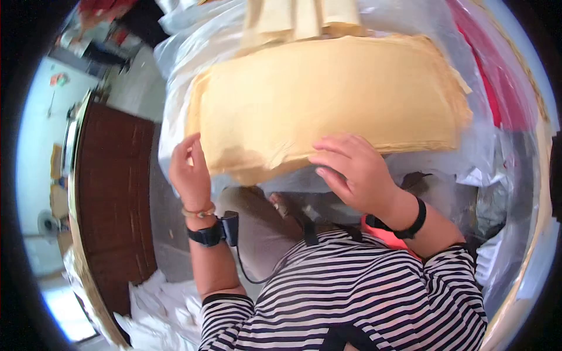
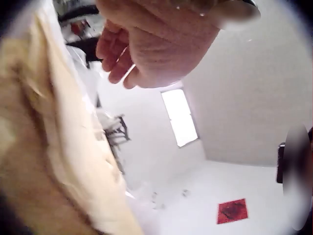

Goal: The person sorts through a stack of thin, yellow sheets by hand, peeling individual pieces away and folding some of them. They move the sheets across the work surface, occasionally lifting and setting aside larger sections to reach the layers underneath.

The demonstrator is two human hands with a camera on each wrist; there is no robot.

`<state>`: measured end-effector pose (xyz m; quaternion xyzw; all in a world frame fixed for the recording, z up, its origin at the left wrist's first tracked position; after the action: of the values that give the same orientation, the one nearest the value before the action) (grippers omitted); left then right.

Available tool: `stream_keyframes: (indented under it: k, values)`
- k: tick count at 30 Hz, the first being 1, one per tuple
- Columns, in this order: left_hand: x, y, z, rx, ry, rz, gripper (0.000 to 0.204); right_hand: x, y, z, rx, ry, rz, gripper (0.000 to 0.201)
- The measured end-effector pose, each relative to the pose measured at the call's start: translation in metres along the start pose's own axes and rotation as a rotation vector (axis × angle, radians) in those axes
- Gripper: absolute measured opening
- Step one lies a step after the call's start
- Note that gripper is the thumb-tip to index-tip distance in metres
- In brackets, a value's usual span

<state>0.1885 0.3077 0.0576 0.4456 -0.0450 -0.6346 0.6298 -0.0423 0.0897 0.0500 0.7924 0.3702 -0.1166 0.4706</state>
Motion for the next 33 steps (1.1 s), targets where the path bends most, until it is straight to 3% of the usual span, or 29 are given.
stream_keyframes:
  k: [1,3,7,10,16,25,28,33]
  values:
    - [-0.021,-0.020,-0.028,-0.083,0.104,0.064,0.016,0.023,0.008,-0.011,-0.038,0.032,-0.024,0.024]
    - [-0.043,-0.054,-0.060,0.038,0.073,0.107,0.018,0.069,0.024,-0.027,-0.107,0.049,-0.026,0.027]
    - [-0.051,-0.078,-0.049,0.182,0.194,0.075,0.031,0.134,0.051,-0.053,-0.168,-0.003,-0.031,0.035]
    - [-0.038,-0.079,-0.055,0.149,0.164,0.065,0.037,0.172,0.063,-0.050,-0.145,-0.073,-0.101,0.039]
    - [-0.030,-0.071,-0.073,0.105,0.166,0.062,0.037,0.185,0.072,-0.050,-0.134,-0.215,-0.123,0.048]
    - [-0.038,-0.074,-0.082,0.112,0.033,0.245,0.034,0.186,0.076,-0.050,-0.141,-0.222,-0.145,0.048]
    - [-0.030,-0.076,-0.087,0.029,0.140,0.116,0.028,0.187,0.075,-0.052,-0.166,-0.237,-0.113,0.047]
    - [-0.031,-0.076,-0.090,0.015,0.104,0.162,0.027,0.189,0.074,-0.051,-0.155,-0.238,-0.116,0.044]
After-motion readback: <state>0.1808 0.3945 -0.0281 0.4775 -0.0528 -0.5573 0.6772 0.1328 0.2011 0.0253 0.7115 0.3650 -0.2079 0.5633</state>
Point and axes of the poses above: each hand's wrist, its own y-axis towards the middle knuckle, its own x-axis out of the palm, z = x × y, the point moved 6 cm from there along y, towards the middle knuckle, and after that the axes turned 12 degrees about z, right-handed, at the moved point
